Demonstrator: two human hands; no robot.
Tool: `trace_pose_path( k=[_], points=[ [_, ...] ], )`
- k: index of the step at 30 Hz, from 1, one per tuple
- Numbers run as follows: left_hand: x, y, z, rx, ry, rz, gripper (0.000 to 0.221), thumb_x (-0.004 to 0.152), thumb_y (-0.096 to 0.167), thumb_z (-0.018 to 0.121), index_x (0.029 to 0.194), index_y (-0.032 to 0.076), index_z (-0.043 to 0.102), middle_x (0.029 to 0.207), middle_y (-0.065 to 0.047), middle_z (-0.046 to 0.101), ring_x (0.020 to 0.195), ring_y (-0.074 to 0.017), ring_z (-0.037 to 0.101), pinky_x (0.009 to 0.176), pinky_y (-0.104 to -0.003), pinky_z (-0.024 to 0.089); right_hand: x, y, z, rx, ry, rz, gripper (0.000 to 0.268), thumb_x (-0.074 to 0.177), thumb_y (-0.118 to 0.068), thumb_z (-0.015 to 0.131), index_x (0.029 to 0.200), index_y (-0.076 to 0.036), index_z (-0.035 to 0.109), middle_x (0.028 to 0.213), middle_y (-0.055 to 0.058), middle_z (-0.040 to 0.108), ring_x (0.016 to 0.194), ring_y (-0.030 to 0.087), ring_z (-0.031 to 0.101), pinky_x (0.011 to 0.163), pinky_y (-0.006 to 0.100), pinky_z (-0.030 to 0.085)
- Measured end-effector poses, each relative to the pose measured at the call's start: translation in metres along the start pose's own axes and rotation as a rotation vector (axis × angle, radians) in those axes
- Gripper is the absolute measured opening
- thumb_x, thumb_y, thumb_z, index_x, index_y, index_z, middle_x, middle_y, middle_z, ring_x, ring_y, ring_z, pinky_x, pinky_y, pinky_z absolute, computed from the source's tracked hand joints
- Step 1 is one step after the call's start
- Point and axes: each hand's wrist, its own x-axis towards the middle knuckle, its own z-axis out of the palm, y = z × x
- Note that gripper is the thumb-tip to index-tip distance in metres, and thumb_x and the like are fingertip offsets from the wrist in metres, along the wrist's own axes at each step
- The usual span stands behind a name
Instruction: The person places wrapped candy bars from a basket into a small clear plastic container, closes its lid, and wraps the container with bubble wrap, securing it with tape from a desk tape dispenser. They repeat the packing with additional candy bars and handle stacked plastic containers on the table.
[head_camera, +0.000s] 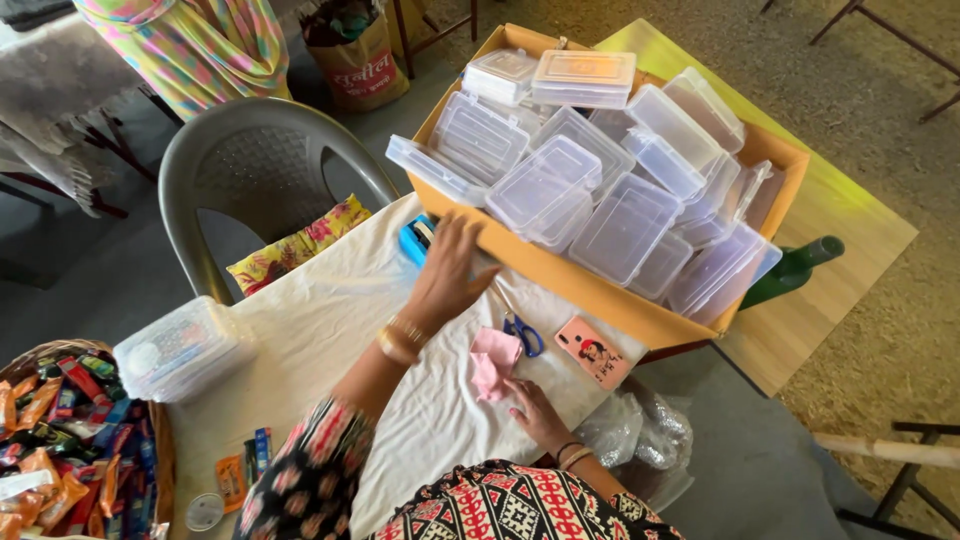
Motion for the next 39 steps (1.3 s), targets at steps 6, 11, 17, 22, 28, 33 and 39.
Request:
trace_pose_path(
  k=[6,11,17,22,28,33,39],
  points=[
    [0.094,-0.033,0.091,0.054,-0.187,-0.030,0.097,0.073,0.047,0.084,0.150,0.012,0.037,0.148,-0.039,0.035,0.143,-0.0604,0.025,0.117,-0.059,0.027,0.014,-0.010,-0.014,0.143,-0.046,0.159,0.063,0.092,-0.007,0.069,0.149,-0.013,0.043,0.135,0.012,0.056,0.114,0.028,0.059,0.103,0.038,0.052],
    [0.121,-0.039,0.110,0.089,-0.312,-0.166,0.115,0.066,0.061,0.086,0.157,0.021,0.027,0.140,-0.039,0.035,0.135,-0.0601,0.028,0.116,-0.064,0.017,0.039,-0.012,0.000,0.045,0.080,0.028,0.056,0.093,-0.008,0.070,0.145,-0.016,0.051,0.137,0.013,0.053,0.122,0.030,0.058,0.100,0.038,0.054],
    [0.095,0.011,0.077,0.100,-0.158,-0.083,0.112,0.060,0.057,0.085,0.154,0.024,0.034,0.137,-0.031,0.043,0.134,-0.0488,0.039,0.112,-0.061,0.025,0.069,-0.015,-0.004,-0.188,0.085,-0.331,0.046,0.079,-0.016,0.078,0.123,-0.014,0.065,0.131,0.016,0.057,0.120,0.035,0.057,0.101,0.048,0.049],
    [-0.003,0.036,0.023,0.030,-0.103,0.055,0.102,0.064,0.051,0.085,0.153,0.021,0.042,0.143,-0.031,0.040,0.136,-0.0503,0.036,0.111,-0.063,0.027,0.072,0.049,0.042,-0.148,-0.136,-0.193,0.033,0.090,-0.012,0.070,0.123,-0.006,0.066,0.122,0.008,0.066,0.114,0.023,0.061,0.100,0.036,0.055],
    [-0.159,0.007,-0.010,0.096,-0.169,-0.167,0.100,0.061,0.045,0.085,0.149,0.020,0.046,0.148,-0.028,0.038,0.138,-0.0492,0.035,0.112,-0.061,0.027,0.086,0.044,0.020,1.588,0.009,0.179,0.027,0.103,-0.021,0.067,0.123,-0.004,0.060,0.112,0.005,0.057,0.109,0.019,0.054,0.088,0.035,0.050],
    [-0.227,0.014,-0.021,0.321,-0.103,-0.401,0.102,0.057,0.042,0.089,0.148,0.022,0.046,0.149,-0.027,0.035,0.135,-0.0486,0.032,0.109,-0.062,0.028,0.123,-0.117,-0.035,1.598,-0.230,0.459,0.048,0.094,-0.042,0.059,0.136,-0.020,0.049,0.130,0.000,0.057,0.119,0.014,0.059,0.096,0.038,0.053],
    [-0.277,-0.009,-0.043,-0.188,0.501,-0.551,0.101,0.074,0.027,0.088,0.155,0.014,0.028,0.152,-0.025,0.034,0.143,-0.0397,0.035,0.117,-0.057,0.034,0.138,-0.151,0.003,1.383,-0.069,0.306,0.048,0.100,-0.035,0.063,0.141,-0.013,0.049,0.130,0.005,0.058,0.121,0.016,0.060,0.100,0.033,0.052]
  ],
)
